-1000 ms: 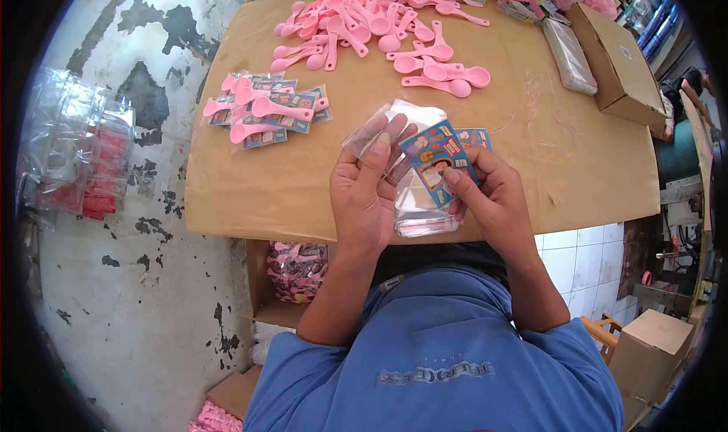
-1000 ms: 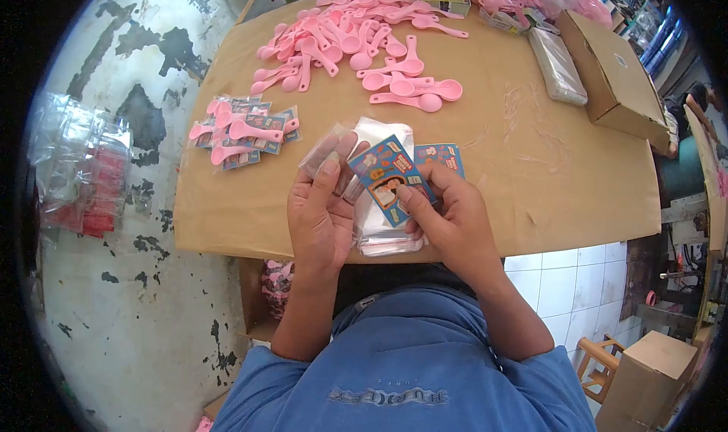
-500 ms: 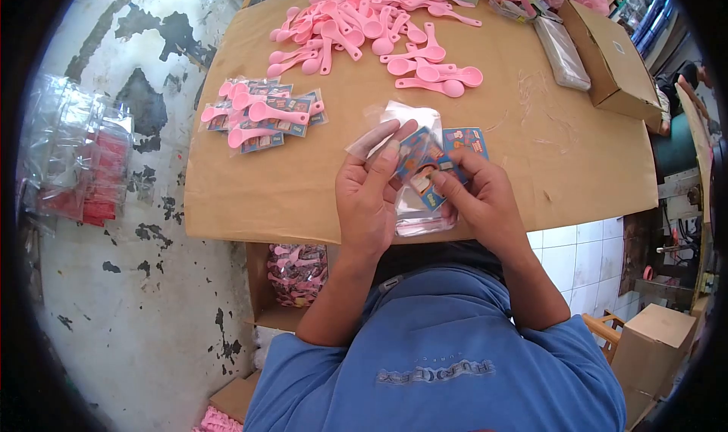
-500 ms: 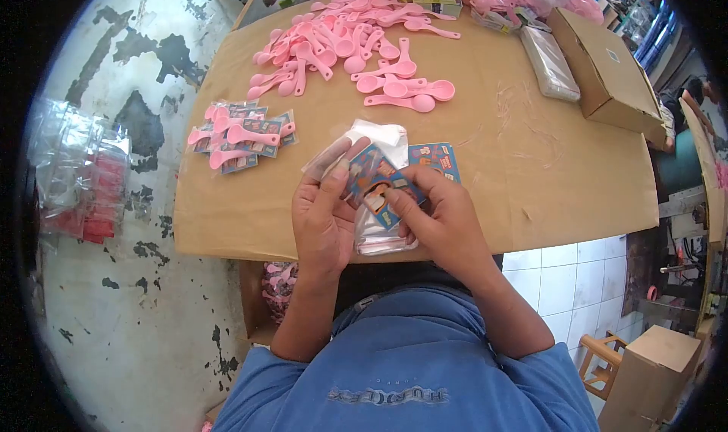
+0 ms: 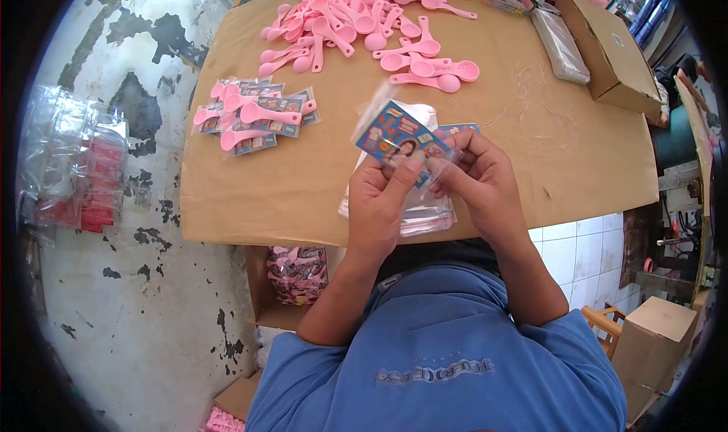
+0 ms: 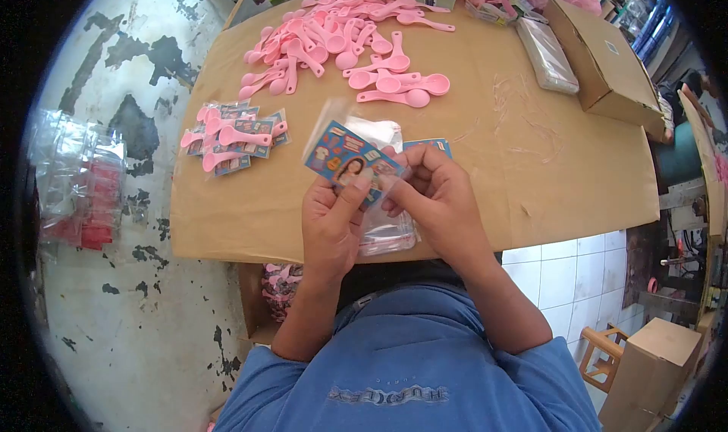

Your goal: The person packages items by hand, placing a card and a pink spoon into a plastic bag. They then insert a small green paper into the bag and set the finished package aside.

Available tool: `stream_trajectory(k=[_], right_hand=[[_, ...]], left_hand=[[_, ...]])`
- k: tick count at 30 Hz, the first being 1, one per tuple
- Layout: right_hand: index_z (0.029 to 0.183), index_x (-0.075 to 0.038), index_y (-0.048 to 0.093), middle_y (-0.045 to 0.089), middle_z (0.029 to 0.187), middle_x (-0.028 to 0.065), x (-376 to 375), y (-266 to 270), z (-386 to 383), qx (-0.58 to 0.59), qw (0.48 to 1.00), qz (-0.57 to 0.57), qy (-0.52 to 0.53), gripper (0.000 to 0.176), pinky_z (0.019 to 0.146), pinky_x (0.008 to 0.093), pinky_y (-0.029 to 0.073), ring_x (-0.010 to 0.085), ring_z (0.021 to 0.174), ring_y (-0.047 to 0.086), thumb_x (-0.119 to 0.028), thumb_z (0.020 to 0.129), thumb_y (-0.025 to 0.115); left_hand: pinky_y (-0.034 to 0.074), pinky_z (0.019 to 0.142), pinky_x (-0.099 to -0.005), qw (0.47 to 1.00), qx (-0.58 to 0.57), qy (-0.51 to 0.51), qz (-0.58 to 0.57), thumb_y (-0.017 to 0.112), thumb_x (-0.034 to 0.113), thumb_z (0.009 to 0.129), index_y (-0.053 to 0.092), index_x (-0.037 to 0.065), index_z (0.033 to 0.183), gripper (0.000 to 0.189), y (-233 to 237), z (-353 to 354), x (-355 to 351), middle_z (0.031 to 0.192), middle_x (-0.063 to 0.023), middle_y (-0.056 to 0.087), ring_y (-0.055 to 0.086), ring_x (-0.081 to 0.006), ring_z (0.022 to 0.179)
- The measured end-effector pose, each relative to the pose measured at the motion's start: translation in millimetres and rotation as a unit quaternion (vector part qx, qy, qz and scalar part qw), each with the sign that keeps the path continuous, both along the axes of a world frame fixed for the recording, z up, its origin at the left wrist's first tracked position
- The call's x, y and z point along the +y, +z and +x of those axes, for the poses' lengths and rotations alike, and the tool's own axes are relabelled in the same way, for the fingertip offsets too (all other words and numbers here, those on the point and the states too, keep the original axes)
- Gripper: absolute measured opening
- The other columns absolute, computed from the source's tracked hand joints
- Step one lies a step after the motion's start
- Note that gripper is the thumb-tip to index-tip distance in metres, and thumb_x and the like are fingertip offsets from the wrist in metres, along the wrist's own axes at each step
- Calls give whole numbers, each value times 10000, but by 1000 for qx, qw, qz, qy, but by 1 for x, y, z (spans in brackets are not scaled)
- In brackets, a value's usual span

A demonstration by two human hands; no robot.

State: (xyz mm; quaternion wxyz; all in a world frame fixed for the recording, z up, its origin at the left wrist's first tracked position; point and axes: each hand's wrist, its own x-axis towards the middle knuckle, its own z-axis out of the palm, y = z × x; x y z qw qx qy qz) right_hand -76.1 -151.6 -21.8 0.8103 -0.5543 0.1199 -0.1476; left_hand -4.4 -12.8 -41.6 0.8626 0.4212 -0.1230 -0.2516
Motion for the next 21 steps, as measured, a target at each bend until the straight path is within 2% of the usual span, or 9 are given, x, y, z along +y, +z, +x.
stream_trajectory(k=[3, 6, 9, 15, 16, 19, 20, 21], right_hand=[[1093, -13, 606, 669, 891, 33, 5, -1, 5, -13, 999, -19, -21, 216, 663, 237, 534, 80, 737, 637, -123, 980, 753], [1101, -21, 613, 653, 860, 14, 6, -8, 7, -8, 999, -36, -20, 224, 652, 226, 517, 71, 726, 621, -145, 983, 757], [1120, -21, 629, 665, 870, 10, 8, -10, 7, 2, 999, -38, -8, 226, 641, 215, 504, 60, 734, 620, -151, 985, 756], [1157, -2, 666, 721, 974, 38, 15, -7, 8, 17, 1000, 3, 2, 225, 678, 223, 527, 46, 813, 646, -129, 987, 743], [1163, 1, 670, 728, 992, 43, 15, -9, 7, 17, 1000, 10, 2, 226, 690, 225, 532, 46, 829, 650, -123, 988, 741], [1104, -4, 667, 722, 972, 41, 20, -7, 3, 44, 999, -7, 11, 182, 727, 224, 538, 49, 852, 653, -115, 983, 745], [1074, -9, 660, 716, 957, 36, 23, -6, 3, 37, 999, -10, 9, 168, 720, 221, 534, 49, 843, 651, -115, 979, 750], [1044, -14, 653, 711, 942, 31, 28, -5, 3, 30, 999, -14, 8, 160, 712, 219, 530, 49, 834, 649, -116, 975, 755]], left_hand=[[523, 933, -270, 999, -34, -24, 17, 659, 112, 1043, 614, -10, 1301, 289, 4, -2, 3, 1217, -89, 704, 665, -107, 1066], [469, 1126, -402, 998, -44, -34, 29, 554, 96, 1074, 505, -60, 1445, 405, 8, 0, 5, 1448, -177, 591, 576, -225, 1337], [435, 1171, -434, 997, 47, -9, -55, 493, 152, 1101, 453, -62, 1499, 454, 15, 7, 9, 1536, -190, 515, 517, -257, 1412], [418, 1197, -434, 1000, 19, -19, 11, 470, 142, 1100, 378, -71, 1545, 501, 12, 10, 7, 1571, -206, 473, 488, -280, 1444], [423, 1199, -461, 1000, 11, -22, 11, 477, 103, 1083, 312, -15, 1597, 552, 12, 11, 7, 1580, -234, 451, 475, -321, 1455], [435, 1190, -510, 992, -30, -2, -120, 490, 64, 1057, 252, 80, 1641, 631, 20, 18, 4, 1566, -261, 453, 474, -374, 1451], [450, 1175, -544, 990, -33, 15, -140, 503, 49, 1035, 227, 160, 1654, 687, 20, 21, 3, 1535, -276, 475, 482, -405, 1438], [468, 1159, -543, 986, -24, 23, -163, 497, 33, 1031, 245, 144, 1644, 672, 21, 22, 2, 1503, -271, 505, 515, -401, 1404]])
